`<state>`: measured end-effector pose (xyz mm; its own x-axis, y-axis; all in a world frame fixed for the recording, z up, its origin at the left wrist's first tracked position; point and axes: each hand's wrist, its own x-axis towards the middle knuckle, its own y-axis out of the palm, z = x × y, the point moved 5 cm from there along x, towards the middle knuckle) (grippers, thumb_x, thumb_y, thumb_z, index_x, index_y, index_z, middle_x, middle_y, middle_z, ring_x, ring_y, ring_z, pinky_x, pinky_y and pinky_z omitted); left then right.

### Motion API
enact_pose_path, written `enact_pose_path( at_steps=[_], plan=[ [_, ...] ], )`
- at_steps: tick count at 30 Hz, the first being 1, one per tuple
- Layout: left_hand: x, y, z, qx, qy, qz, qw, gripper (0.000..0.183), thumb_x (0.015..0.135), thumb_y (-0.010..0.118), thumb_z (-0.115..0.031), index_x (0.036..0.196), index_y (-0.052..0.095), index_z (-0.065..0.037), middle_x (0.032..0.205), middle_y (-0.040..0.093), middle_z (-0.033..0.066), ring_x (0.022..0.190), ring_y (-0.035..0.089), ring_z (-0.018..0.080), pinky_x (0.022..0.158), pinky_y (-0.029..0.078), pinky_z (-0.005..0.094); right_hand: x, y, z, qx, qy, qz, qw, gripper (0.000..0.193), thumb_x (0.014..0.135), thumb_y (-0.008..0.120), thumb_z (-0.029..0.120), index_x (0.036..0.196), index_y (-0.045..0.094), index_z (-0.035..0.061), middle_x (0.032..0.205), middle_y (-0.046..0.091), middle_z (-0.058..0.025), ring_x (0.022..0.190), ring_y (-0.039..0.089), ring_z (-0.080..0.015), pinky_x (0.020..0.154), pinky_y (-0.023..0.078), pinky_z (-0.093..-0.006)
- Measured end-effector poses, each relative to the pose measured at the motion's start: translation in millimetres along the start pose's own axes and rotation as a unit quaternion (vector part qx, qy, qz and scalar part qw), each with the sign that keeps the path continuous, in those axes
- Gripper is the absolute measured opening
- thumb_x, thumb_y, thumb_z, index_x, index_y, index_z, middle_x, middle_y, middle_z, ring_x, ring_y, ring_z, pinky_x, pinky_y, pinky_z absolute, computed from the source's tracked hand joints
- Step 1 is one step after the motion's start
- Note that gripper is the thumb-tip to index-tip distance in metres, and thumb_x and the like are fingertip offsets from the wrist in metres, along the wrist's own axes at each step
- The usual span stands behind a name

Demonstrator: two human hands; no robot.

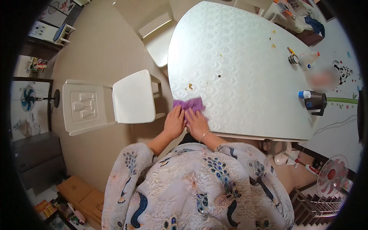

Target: The person wipes a white dining table with a purple cloth, moving items like a kettle and a pink container aside to clean underneath them. They also use a black bucket to collect debris from the table surface.

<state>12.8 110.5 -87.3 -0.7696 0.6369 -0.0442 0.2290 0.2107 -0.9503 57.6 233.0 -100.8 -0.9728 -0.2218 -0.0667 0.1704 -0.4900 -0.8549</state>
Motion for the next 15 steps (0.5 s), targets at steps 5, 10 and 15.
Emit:
enact_pose_path(
  at_steps=[5, 10, 15],
  plan=[
    [5, 7, 9, 0.001, 0.014, 0.028, 0.999, 0.055, 0.089, 0.059, -0.025, 0.136, 0.046, 0.001, 0.149, 0.037, 0.0214, 0.14, 0.033, 0.0346, 0.114, 0.026, 0.0471, 3, -8, -7, -0.026, -0.023, 0.017, 0.999, 0.066, 0.088, 0.06, 0.026, 0.147, 0.036, 0.0067, 0.15, 0.036, -0.0178, 0.131, 0.038, -0.0405, 0.113, 0.025, -0.0493],
    [57, -3, 35, 0.023, 0.031, 0.047, 0.998, 0.057, 0.09, 0.057, -0.024, 0.14, 0.043, 0.0, 0.151, 0.035, 0.0198, 0.142, 0.031, 0.0333, 0.115, 0.024, 0.0471, 49, -2, -21, -0.03, 0.004, -0.032, 0.999, 0.07, 0.089, 0.06, 0.027, 0.149, 0.029, 0.005, 0.153, 0.03, -0.0194, 0.132, 0.037, -0.0432, 0.115, 0.024, -0.0499],
    [120, -6, 54, 0.027, 0.055, 0.047, 0.997, 0.058, 0.09, 0.056, -0.024, 0.141, 0.042, 0.0, 0.153, 0.033, 0.0199, 0.142, 0.03, 0.0338, 0.116, 0.023, 0.0469, 97, -18, -50, -0.031, 0.05, -0.044, 0.997, 0.071, 0.089, 0.059, 0.027, 0.15, 0.028, 0.0055, 0.153, 0.03, -0.0183, 0.133, 0.036, -0.0425, 0.115, 0.023, -0.049]
  ],
)
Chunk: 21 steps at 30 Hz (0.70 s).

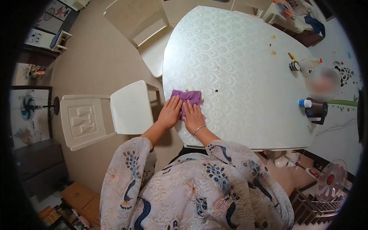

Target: The person wipes a white dining table with a purple cloth, moving items like a kettle and a pink container aside to clean underneath them. They also use a black bucket to collect debris from the table surface.

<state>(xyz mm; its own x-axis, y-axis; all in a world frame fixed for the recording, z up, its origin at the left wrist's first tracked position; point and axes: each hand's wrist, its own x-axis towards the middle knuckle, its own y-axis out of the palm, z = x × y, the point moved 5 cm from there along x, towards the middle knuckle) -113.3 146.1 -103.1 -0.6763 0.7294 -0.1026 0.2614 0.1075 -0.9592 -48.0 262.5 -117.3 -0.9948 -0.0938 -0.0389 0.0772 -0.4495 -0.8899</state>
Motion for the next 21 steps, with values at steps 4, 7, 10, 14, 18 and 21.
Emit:
enact_pose_path(
  at_steps=[4, 7, 10, 14, 18, 21],
  plan=[
    [54, -6, 5, -0.011, 0.005, 0.002, 1.0, 0.059, 0.089, 0.056, -0.02, 0.142, 0.04, 0.0, 0.154, 0.03, 0.0204, 0.144, 0.026, 0.0338, 0.117, 0.022, 0.0456, 36, -17, -28, -0.004, 0.04, -0.016, 0.999, 0.07, 0.089, 0.059, 0.028, 0.149, 0.031, 0.0064, 0.153, 0.032, -0.0161, 0.134, 0.036, -0.0383, 0.116, 0.022, -0.0473],
    [100, -13, 5, 0.006, 0.007, 0.004, 1.0, 0.056, 0.093, 0.052, -0.021, 0.144, 0.039, -0.001, 0.154, 0.031, 0.0191, 0.144, 0.028, 0.0325, 0.117, 0.022, 0.0463, 66, -30, -55, -0.006, 0.065, -0.019, 0.998, 0.07, 0.089, 0.058, 0.027, 0.15, 0.03, 0.0074, 0.154, 0.032, -0.0151, 0.136, 0.034, -0.0368, 0.117, 0.021, -0.0462],
    [154, -12, 8, 0.007, 0.011, 0.001, 1.0, 0.06, 0.091, 0.054, -0.02, 0.145, 0.036, -0.003, 0.156, 0.028, 0.0184, 0.144, 0.026, 0.0326, 0.116, 0.022, 0.0486, 98, -49, -88, -0.005, 0.095, -0.025, 0.995, 0.065, 0.09, 0.056, 0.026, 0.149, 0.032, 0.0085, 0.154, 0.032, -0.0136, 0.138, 0.032, -0.035, 0.117, 0.019, -0.0459],
    [192, -21, 11, 0.036, -0.018, 0.027, 0.999, 0.063, 0.09, 0.054, -0.024, 0.148, 0.033, -0.006, 0.157, 0.027, 0.0152, 0.145, 0.025, 0.0315, 0.116, 0.02, 0.0526, 137, -60, -109, -0.089, 0.109, -0.015, 0.99, 0.061, 0.092, 0.053, 0.026, 0.148, 0.035, 0.01, 0.154, 0.033, -0.0117, 0.138, 0.033, -0.033, 0.117, 0.017, -0.0466],
    [151, -21, 10, 0.036, -0.074, 0.025, 0.996, 0.066, 0.089, 0.056, -0.023, 0.148, 0.033, -0.008, 0.156, 0.027, 0.0168, 0.145, 0.026, 0.0329, 0.115, 0.021, 0.0524, 127, -39, -85, -0.099, 0.076, -0.002, 0.992, 0.062, 0.092, 0.053, 0.029, 0.148, 0.035, 0.0082, 0.152, 0.034, -0.0141, 0.135, 0.033, -0.0363, 0.116, 0.018, -0.0501],
    [87, -14, 9, 0.005, -0.07, -0.017, 0.997, 0.064, 0.086, 0.058, -0.021, 0.146, 0.037, -0.007, 0.154, 0.031, 0.0193, 0.142, 0.031, 0.0347, 0.113, 0.025, 0.0537, 85, -20, -50, -0.059, 0.032, -0.016, 0.998, 0.065, 0.091, 0.056, 0.03, 0.148, 0.035, 0.0075, 0.151, 0.035, -0.0153, 0.133, 0.034, -0.0372, 0.115, 0.02, -0.0499]
  ],
)
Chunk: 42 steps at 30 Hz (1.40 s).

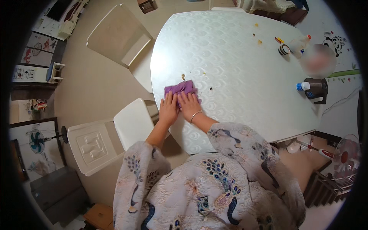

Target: The person wipes a white dining table with a purple cloth, moving items like a kettle and a pink container aside to clean underneath them. They also use a black bucket to collect debris from the table surface.

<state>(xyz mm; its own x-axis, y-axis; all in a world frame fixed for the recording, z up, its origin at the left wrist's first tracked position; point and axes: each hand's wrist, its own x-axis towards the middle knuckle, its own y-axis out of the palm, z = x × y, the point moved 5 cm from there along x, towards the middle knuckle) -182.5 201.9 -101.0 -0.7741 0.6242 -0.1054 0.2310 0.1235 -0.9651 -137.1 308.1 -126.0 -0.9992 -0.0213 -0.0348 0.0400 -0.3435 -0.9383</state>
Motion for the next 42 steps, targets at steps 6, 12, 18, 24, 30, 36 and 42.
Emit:
enact_pose_path(
  at_steps=[6, 12, 18, 24, 30, 36, 42],
  plan=[
    [-96, 21, -31, -0.016, 0.024, -0.019, 0.999, 0.061, 0.086, 0.057, -0.015, 0.144, 0.041, -0.007, 0.152, 0.033, 0.0217, 0.139, 0.036, 0.0373, 0.111, 0.028, 0.0532, -104, -13, 22, 0.04, -0.042, 0.046, 0.997, 0.065, 0.091, 0.056, 0.03, 0.148, 0.034, 0.0092, 0.153, 0.032, -0.0141, 0.136, 0.032, -0.0358, 0.117, 0.019, -0.0464],
    [-99, 38, -116, -0.083, 0.106, 0.031, 0.99, 0.059, 0.087, 0.056, -0.017, 0.144, 0.042, -0.008, 0.152, 0.031, 0.0226, 0.143, 0.027, 0.0391, 0.114, 0.021, 0.0563, -179, -29, -37, 0.02, 0.04, 0.043, 0.998, 0.066, 0.089, 0.06, 0.03, 0.147, 0.036, 0.008, 0.152, 0.034, -0.0139, 0.135, 0.035, -0.0384, 0.116, 0.02, -0.049],
    [-29, 44, -135, -0.063, 0.117, 0.009, 0.991, 0.059, 0.088, 0.053, -0.017, 0.144, 0.04, -0.003, 0.153, 0.03, 0.023, 0.143, 0.026, 0.0387, 0.116, 0.019, 0.0527, -140, -39, -83, 0.016, 0.066, -0.006, 0.998, 0.067, 0.086, 0.062, 0.027, 0.146, 0.037, 0.0068, 0.152, 0.034, -0.015, 0.132, 0.037, -0.0385, 0.116, 0.022, -0.0477],
    [59, 35, -109, -0.054, 0.087, -0.023, 0.995, 0.06, 0.088, 0.051, -0.014, 0.145, 0.038, -0.001, 0.153, 0.029, 0.023, 0.144, 0.025, 0.0382, 0.117, 0.02, 0.0503, -46, -48, -117, 0.021, 0.041, -0.027, 0.999, 0.065, 0.088, 0.061, 0.023, 0.146, 0.037, 0.0062, 0.153, 0.033, -0.0167, 0.134, 0.036, -0.0403, 0.116, 0.024, -0.0479],
    [150, 14, -82, -0.104, 0.093, -0.098, 0.985, 0.036, 0.09, 0.049, -0.011, 0.124, 0.06, -0.003, 0.136, 0.052, 0.0223, 0.124, 0.05, 0.0414, 0.1, 0.045, 0.0433, 43, -61, -159, 0.073, 0.019, -0.099, 0.992, 0.048, 0.083, 0.064, 0.013, 0.13, 0.055, 0.0084, 0.133, 0.057, -0.0097, 0.127, 0.044, -0.0342, 0.109, 0.033, -0.0437],
    [136, -71, -95, -0.061, 0.127, -0.28, 0.95, 0.039, 0.079, 0.066, -0.008, 0.118, 0.065, -0.01, 0.128, 0.059, 0.018, 0.109, 0.06, 0.0384, 0.083, 0.053, 0.0448, 50, -144, -129, 0.021, -0.004, -0.248, 0.968, 0.035, 0.082, 0.062, 0.01, 0.117, 0.063, 0.0136, 0.122, 0.064, -0.0018, 0.122, 0.049, -0.0294, 0.11, 0.027, -0.0523],
    [91, -94, -99, -0.041, 0.113, -0.254, 0.96, 0.027, 0.088, 0.061, -0.014, 0.114, 0.067, -0.01, 0.126, 0.063, 0.0122, 0.107, 0.061, 0.0348, 0.083, 0.051, 0.0438, 12, -160, -89, 0.088, -0.033, -0.247, 0.964, 0.034, 0.08, 0.063, 0.007, 0.114, 0.062, 0.0121, 0.112, 0.066, -0.0059, 0.118, 0.053, -0.0321, 0.108, 0.03, -0.0533]
  ],
)
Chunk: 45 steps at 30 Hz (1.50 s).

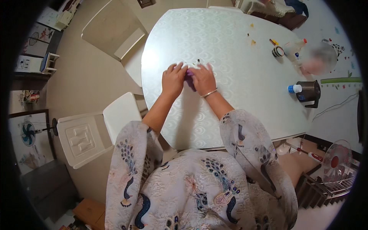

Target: The person wipes a white dining table with a purple cloth, moving items like a kettle and a pink container aside to clean underneath them. They also use a black bucket to collect debris from the table surface.

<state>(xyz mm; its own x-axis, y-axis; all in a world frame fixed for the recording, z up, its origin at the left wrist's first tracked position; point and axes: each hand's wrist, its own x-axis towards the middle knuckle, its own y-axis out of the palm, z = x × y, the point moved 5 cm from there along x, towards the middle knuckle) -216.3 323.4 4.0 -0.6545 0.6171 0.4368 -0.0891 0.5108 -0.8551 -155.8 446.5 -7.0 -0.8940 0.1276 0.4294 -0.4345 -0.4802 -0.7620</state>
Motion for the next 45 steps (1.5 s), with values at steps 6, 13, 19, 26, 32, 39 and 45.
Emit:
enact_pose_path(
  at_steps=[6, 13, 19, 26, 32, 39, 45],
  plan=[
    [-120, -34, -18, -0.037, -0.014, 0.038, 0.998, 0.039, 0.082, 0.061, -0.008, 0.12, 0.064, -0.009, 0.127, 0.062, 0.0091, 0.11, 0.059, 0.0307, 0.083, 0.047, 0.0418, -91, 5, 59, 0.115, -0.069, 0.03, 0.99, 0.042, 0.075, 0.061, -0.001, 0.116, 0.06, 0.0048, 0.108, 0.063, -0.0148, 0.106, 0.059, -0.0339, 0.093, 0.047, -0.0418],
    [-282, -22, -28, -0.076, -0.059, 0.168, 0.981, 0.044, 0.085, 0.06, -0.009, 0.128, 0.056, -0.003, 0.135, 0.055, 0.0161, 0.125, 0.051, 0.0324, 0.099, 0.042, 0.0446, -227, 52, 99, 0.107, -0.102, 0.223, 0.964, 0.055, 0.081, 0.062, 0.007, 0.135, 0.05, 0.0045, 0.136, 0.052, -0.0154, 0.126, 0.049, -0.032, 0.106, 0.038, -0.0435],
    [-256, 3, -10, 0.003, -0.103, 0.224, 0.969, 0.06, 0.088, 0.059, -0.015, 0.143, 0.04, -0.002, 0.15, 0.038, 0.0174, 0.141, 0.034, 0.0326, 0.112, 0.027, 0.0526, -193, 85, 73, 0.04, -0.098, 0.253, 0.962, 0.056, 0.088, 0.054, 0.012, 0.143, 0.043, 0.0079, 0.148, 0.042, -0.0116, 0.134, 0.042, -0.0293, 0.111, 0.032, -0.0429],
    [-95, 65, 68, 0.031, -0.059, 0.211, 0.975, 0.052, 0.092, 0.052, -0.014, 0.142, 0.043, -0.005, 0.15, 0.039, 0.0144, 0.139, 0.037, 0.0308, 0.112, 0.029, 0.0514, -58, 134, -10, 0.014, -0.02, 0.144, 0.989, 0.046, 0.09, 0.047, 0.008, 0.136, 0.05, 0.0089, 0.146, 0.044, -0.0121, 0.135, 0.041, -0.0296, 0.112, 0.032, -0.0433],
    [-102, 60, 65, 0.038, -0.053, 0.243, 0.968, 0.053, 0.09, 0.05, -0.012, 0.142, 0.043, -0.005, 0.15, 0.041, 0.0132, 0.139, 0.038, 0.0292, 0.113, 0.027, 0.0515, -49, 118, -3, 0.034, -0.092, 0.06, 0.993, 0.033, 0.084, 0.054, 0.009, 0.115, 0.064, 0.0079, 0.116, 0.063, -0.0097, 0.097, 0.059, -0.0289, 0.087, 0.046, -0.0425],
    [-227, -1, 19, -0.004, -0.085, 0.266, 0.96, 0.062, 0.085, 0.061, -0.017, 0.143, 0.042, -0.005, 0.151, 0.038, 0.0145, 0.14, 0.035, 0.0297, 0.111, 0.024, 0.058, -146, 90, 77, 0.062, -0.094, 0.177, 0.978, 0.038, 0.079, 0.059, 0.01, 0.117, 0.063, 0.007, 0.125, 0.059, -0.0116, 0.11, 0.056, -0.0293, 0.095, 0.043, -0.0433],
    [-196, 5, 65, 0.015, -0.091, 0.245, 0.965, 0.065, 0.091, 0.058, -0.029, 0.146, 0.036, -0.004, 0.153, 0.034, 0.0152, 0.143, 0.03, 0.0297, 0.114, 0.022, 0.0554, -110, 130, 64, 0.033, -0.08, 0.203, 0.975, 0.051, 0.086, 0.061, 0.016, 0.136, 0.052, 0.0142, 0.143, 0.047, -0.011, 0.132, 0.042, -0.0348, 0.112, 0.031, -0.0466]
  ],
)
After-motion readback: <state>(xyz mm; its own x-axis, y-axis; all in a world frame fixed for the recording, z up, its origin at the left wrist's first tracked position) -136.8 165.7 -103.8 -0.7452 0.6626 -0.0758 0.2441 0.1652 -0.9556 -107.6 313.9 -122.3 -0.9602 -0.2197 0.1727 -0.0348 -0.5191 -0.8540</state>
